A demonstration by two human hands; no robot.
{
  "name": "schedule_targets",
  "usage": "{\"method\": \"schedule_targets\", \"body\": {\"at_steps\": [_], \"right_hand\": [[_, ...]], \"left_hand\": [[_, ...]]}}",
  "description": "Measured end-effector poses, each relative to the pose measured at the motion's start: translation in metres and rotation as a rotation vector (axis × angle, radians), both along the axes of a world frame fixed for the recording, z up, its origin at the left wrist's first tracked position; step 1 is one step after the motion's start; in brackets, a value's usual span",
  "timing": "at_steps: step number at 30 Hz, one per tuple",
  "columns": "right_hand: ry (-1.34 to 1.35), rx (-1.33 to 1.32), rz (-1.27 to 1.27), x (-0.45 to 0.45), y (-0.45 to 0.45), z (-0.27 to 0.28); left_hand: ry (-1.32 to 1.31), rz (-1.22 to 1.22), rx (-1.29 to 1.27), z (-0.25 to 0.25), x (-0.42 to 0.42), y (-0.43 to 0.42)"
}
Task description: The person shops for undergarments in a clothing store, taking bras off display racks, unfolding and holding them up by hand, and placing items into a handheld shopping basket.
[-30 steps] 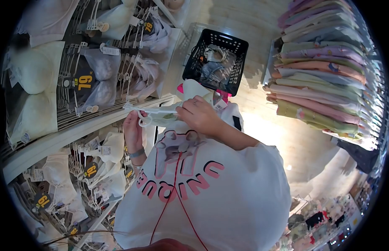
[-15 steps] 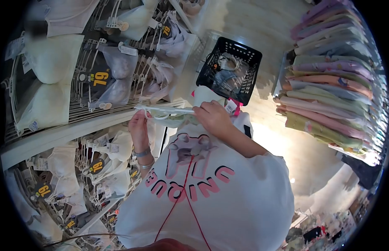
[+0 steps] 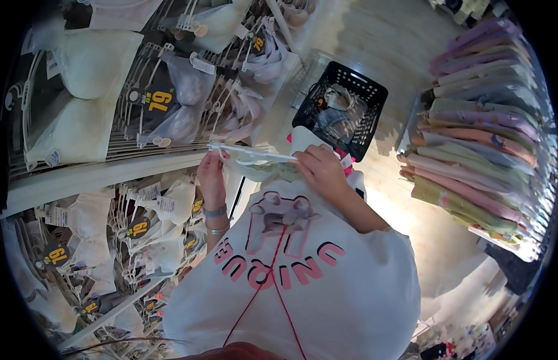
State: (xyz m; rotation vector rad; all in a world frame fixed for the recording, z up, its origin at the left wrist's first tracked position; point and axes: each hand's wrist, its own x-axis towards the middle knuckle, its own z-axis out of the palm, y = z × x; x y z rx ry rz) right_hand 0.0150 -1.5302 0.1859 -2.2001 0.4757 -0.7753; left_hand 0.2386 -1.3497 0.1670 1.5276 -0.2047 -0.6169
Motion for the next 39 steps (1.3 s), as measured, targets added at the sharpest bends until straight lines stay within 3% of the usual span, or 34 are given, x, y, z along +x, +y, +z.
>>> {"method": "schedule_targets", "body": {"at_steps": [7,13,16,24,27,30,33,35,39], "right_hand": [[-0.066,0.164,0.15,0.019,-0.031,0.028],[-0.039,0.19,0.399,0.083,-0.074,0.113],[0.017,0.433,0.487,0.123,-0.097,0.152],[-0.258,-0.101,0.464,0.243,-0.123,0.271],[-0.297,-0.037,0.425,0.274,-0.115,0.301],[-0.449,-0.145,0.384,0.31,-0.115,0.318],[-0.481,-0.106,0.386,0.325,-0.101,0.335],[-0.437,-0.093,0.331,0.334,-0.096,0.345],[-0.609,-0.082,0.397,0.358,-0.092,0.353]], "left_hand": [[-0.138,0.051,0.01,0.022,0.009,-0.002],[-0.416,0.04,-0.279,0.117,0.031,-0.007],[-0.567,0.035,-0.284,0.155,0.049,0.012],[-0.782,0.435,-0.284,0.25,0.077,0.009],[-0.791,0.443,-0.363,0.274,0.101,0.002],[-0.859,0.483,-0.511,0.296,0.111,-0.016],[-0.963,0.644,-0.404,0.302,0.127,-0.022],[-0.932,0.662,-0.441,0.304,0.148,-0.023],[-1.033,0.741,-0.536,0.319,0.16,-0.028]]}}
